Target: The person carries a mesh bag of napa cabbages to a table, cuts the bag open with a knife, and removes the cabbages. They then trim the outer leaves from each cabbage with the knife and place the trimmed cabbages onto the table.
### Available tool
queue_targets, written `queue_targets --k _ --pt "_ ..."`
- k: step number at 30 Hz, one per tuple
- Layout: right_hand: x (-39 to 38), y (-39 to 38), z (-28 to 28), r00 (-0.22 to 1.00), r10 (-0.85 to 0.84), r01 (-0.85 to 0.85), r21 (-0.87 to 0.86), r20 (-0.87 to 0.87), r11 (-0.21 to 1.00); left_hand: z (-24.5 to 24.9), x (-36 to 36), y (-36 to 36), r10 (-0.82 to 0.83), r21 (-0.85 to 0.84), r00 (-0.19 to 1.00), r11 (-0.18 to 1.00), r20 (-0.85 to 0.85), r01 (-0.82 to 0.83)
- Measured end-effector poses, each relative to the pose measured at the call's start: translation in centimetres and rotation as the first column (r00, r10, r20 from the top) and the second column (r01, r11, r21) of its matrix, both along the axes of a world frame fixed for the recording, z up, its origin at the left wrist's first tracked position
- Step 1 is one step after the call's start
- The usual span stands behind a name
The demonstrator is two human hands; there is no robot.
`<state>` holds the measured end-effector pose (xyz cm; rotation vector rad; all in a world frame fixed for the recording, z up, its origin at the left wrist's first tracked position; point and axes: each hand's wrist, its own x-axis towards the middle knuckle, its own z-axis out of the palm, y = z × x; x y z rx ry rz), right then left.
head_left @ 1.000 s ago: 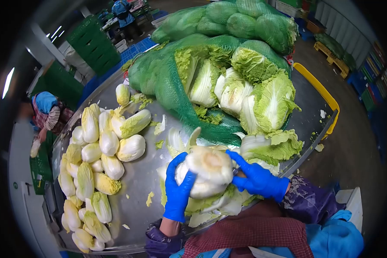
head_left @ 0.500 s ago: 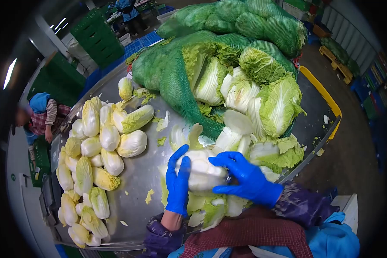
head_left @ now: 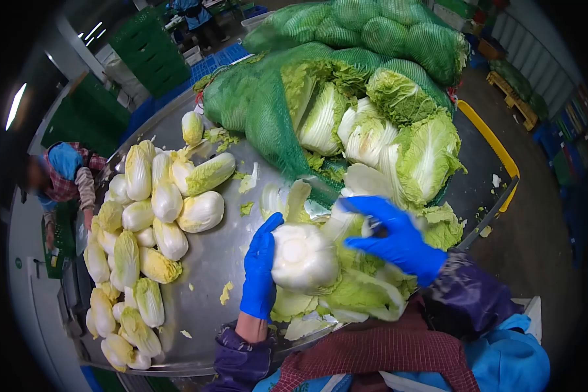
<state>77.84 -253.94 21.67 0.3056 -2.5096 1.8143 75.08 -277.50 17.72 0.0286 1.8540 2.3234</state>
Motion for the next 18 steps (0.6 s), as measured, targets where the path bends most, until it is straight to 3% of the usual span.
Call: queue_targets --k 1,3,4,5,7,8,9,11,12,13,15,18 --pt "-0.6 -1.6 -0.5 0.993 0.121 -0.12 -0.15 -0.002 0.981 -0.1 0.0 0.2 0.0 0.002 1.0 1.0 -0.006 0.0" --pt "-2.1 -3.8 -2.9 0.959 0.282 -0.263 -0.28 0.03 0.923 -0.7 0.1 0.3 0.049 0.014 0.999 0.999 0.011 -0.05" --pt "-2.5 -3.8 -2.0 0.926 0.305 -0.221 -0.335 0.222 0.916 -0.6 0.2 0.0 0.066 0.046 0.998 0.997 0.002 -0.066" --pt "-2.9 -3.9 -1.7 0.923 0.315 -0.232 -0.334 0.222 0.914 -0.6 0.3 -0.1 0.077 0.048 0.997 0.996 0.001 -0.077" --pt "-3.4 -4.6 -1.3 0.927 0.305 -0.286 -0.117 0.217 0.951 -0.9 1.3 -0.4 0.361 -0.106 0.925 0.922 -0.117 -0.373" --pt "-3.7 -4.8 -0.8 0.928 0.308 -0.322 0.036 0.208 0.946 -1.6 2.0 -0.7 0.435 -0.172 0.88 0.868 -0.192 -0.467" --pt "-3.7 -5.1 -0.5 0.927 0.314 -0.328 0.038 0.206 0.944 -1.9 3.2 -0.6 0.441 -0.17 0.876 0.865 -0.194 -0.473" --pt "-3.0 -5.7 -0.6 0.936 0.295 -0.321 0.118 0.191 0.94 -1.6 6.1 0.4 0.216 -0.4 0.741 0.729 -0.636 -0.555" --pt "-2.6 -6.1 -1.2 0.957 0.281 -0.29 0.199 0.073 0.936 -1.0 7.1 0.9 0.091 -0.625 0.801 0.576 -0.592 -0.527" --pt "-2.1 -6.4 -1.2 0.953 0.292 -0.302 0.199 0.081 0.932 -1.5 7.0 0.7 0.101 -0.627 0.804 0.572 -0.586 -0.529" --pt "-1.3 -7.1 -1.1 0.97 0.204 -0.228 0.2 0.133 0.953 -2.2 6.0 -0.2 0.208 -0.418 0.784 0.751 -0.585 -0.511" --pt "1.7 -6.4 -3.0 0.941 0.333 -0.335 0.333 0.064 0.882 -3.4 4.3 -2.8 0.291 -0.351 0.803 0.784 -0.521 -0.512"
